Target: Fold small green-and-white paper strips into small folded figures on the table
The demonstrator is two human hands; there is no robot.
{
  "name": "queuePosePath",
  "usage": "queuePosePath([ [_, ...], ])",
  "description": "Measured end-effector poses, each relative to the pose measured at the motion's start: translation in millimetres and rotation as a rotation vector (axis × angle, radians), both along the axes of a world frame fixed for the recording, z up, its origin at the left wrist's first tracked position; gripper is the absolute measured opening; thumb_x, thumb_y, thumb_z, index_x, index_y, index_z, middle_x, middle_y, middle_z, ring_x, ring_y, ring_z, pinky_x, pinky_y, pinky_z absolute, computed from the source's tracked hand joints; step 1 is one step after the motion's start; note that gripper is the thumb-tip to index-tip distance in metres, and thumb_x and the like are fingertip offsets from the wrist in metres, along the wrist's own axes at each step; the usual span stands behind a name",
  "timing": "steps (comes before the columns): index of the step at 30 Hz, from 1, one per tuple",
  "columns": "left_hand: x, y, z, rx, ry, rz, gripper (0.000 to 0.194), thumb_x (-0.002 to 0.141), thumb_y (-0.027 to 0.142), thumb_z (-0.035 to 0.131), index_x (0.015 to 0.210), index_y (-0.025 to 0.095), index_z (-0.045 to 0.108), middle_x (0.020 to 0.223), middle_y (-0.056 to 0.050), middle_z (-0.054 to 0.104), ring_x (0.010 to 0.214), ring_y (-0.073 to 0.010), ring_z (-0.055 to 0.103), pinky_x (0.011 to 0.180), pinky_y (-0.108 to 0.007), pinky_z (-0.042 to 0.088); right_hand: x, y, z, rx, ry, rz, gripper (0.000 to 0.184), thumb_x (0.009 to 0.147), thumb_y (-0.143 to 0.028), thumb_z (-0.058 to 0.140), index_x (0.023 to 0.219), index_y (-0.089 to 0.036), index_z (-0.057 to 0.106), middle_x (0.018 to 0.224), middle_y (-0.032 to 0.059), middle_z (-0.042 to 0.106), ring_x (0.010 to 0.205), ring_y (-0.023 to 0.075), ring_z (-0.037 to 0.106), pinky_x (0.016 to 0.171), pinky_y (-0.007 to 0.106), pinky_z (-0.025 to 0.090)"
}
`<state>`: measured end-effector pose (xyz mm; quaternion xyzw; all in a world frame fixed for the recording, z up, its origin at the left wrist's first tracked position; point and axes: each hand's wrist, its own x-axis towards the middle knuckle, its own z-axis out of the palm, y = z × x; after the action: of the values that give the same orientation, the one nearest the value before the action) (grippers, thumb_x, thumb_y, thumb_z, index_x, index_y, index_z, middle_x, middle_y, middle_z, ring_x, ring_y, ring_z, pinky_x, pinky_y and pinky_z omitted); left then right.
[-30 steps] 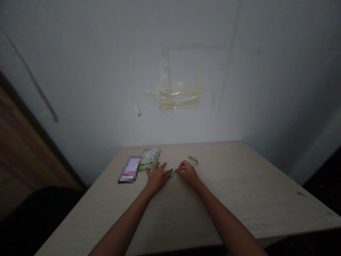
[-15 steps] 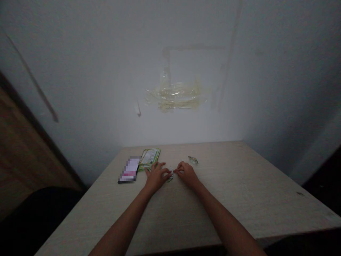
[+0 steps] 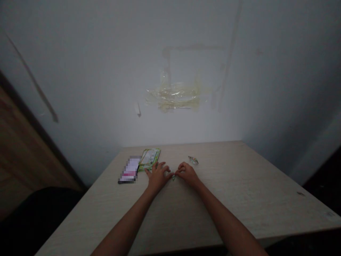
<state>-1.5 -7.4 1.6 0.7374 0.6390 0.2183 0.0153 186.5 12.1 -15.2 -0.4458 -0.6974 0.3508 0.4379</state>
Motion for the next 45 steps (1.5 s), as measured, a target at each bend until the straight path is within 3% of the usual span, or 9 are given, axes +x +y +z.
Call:
queuePosePath([
  [6, 0.6, 1.9, -0.4, -0.016, -0.009, 0.005, 0.028, 0.077, 0.055, 0.063, 0.095, 0.034, 0.067, 0.141, 0.000, 0.049, 0.139, -0.0349, 0.023, 0.104, -0.076, 0.002, -0.2, 4.0, -7.4, 0.072, -0.086, -0.044, 0.018, 0.071, -0.028, 0.069, 0.082, -0.021, 0.056, 0.080, 0.0012, 0.070, 0.086, 0.0204, 0.067, 0.082, 0.035, 0.050],
  [15, 1.1, 4.4, -0.7, -0.026, -0.042, 0.013, 0.028, 0.076, 0.055, 0.064, 0.093, 0.033, 0.067, 0.140, 0.000, 0.050, 0.139, -0.0342, 0.025, 0.104, -0.077, 0.000, -1.9, -1.3, -1.4, 0.069, -0.121, -0.084, 0.018, 0.068, -0.025, 0.071, 0.077, -0.020, 0.056, 0.079, -0.0001, 0.065, 0.078, 0.0170, 0.065, 0.077, 0.030, 0.049],
  [27, 1.6, 5.9, -4.9, -0.006, -0.051, 0.024, 0.027, 0.075, 0.054, 0.065, 0.091, 0.032, 0.067, 0.138, 0.000, 0.051, 0.139, -0.0344, 0.025, 0.104, -0.076, 0.000, 1.3, -1.3, -2.6, 0.029, -0.070, 0.052, 0.022, 0.065, -0.028, 0.076, 0.076, -0.020, 0.058, 0.079, 0.0008, 0.066, 0.077, 0.0175, 0.066, 0.076, 0.031, 0.052],
  [33, 1.3, 4.8, -3.5, -0.015, -0.034, 0.022, 0.027, 0.076, 0.053, 0.065, 0.093, 0.032, 0.067, 0.139, 0.000, 0.050, 0.140, -0.0344, 0.024, 0.105, -0.075, 0.001, 1.8, -5.0, -1.3, 0.077, -0.143, 0.072, 0.022, 0.065, -0.032, 0.077, 0.073, -0.020, 0.061, 0.080, 0.0030, 0.067, 0.082, 0.0197, 0.065, 0.082, 0.035, 0.052],
  [40, 0.9, 2.2, -5.2, 0.050, -0.019, 0.006, 0.024, 0.078, 0.053, 0.064, 0.092, 0.034, 0.067, 0.136, 0.002, 0.054, 0.139, -0.0328, 0.027, 0.106, -0.074, 0.000, 3.2, -3.8, -3.4, -0.045, 0.067, 0.109, 0.029, 0.063, -0.035, 0.078, 0.075, -0.020, 0.056, 0.081, 0.0009, 0.065, 0.080, 0.0192, 0.067, 0.077, 0.033, 0.053],
  [45, -1.0, 2.6, -5.5, 0.035, -0.044, -0.020, 0.022, 0.079, 0.054, 0.062, 0.093, 0.038, 0.069, 0.137, 0.005, 0.054, 0.139, -0.0344, 0.026, 0.104, -0.077, -0.002, 7.9, 3.2, -9.3, -0.025, 0.092, -0.013, 0.028, 0.067, -0.036, 0.074, 0.078, -0.020, 0.054, 0.079, 0.0010, 0.067, 0.078, 0.0192, 0.068, 0.077, 0.033, 0.051],
])
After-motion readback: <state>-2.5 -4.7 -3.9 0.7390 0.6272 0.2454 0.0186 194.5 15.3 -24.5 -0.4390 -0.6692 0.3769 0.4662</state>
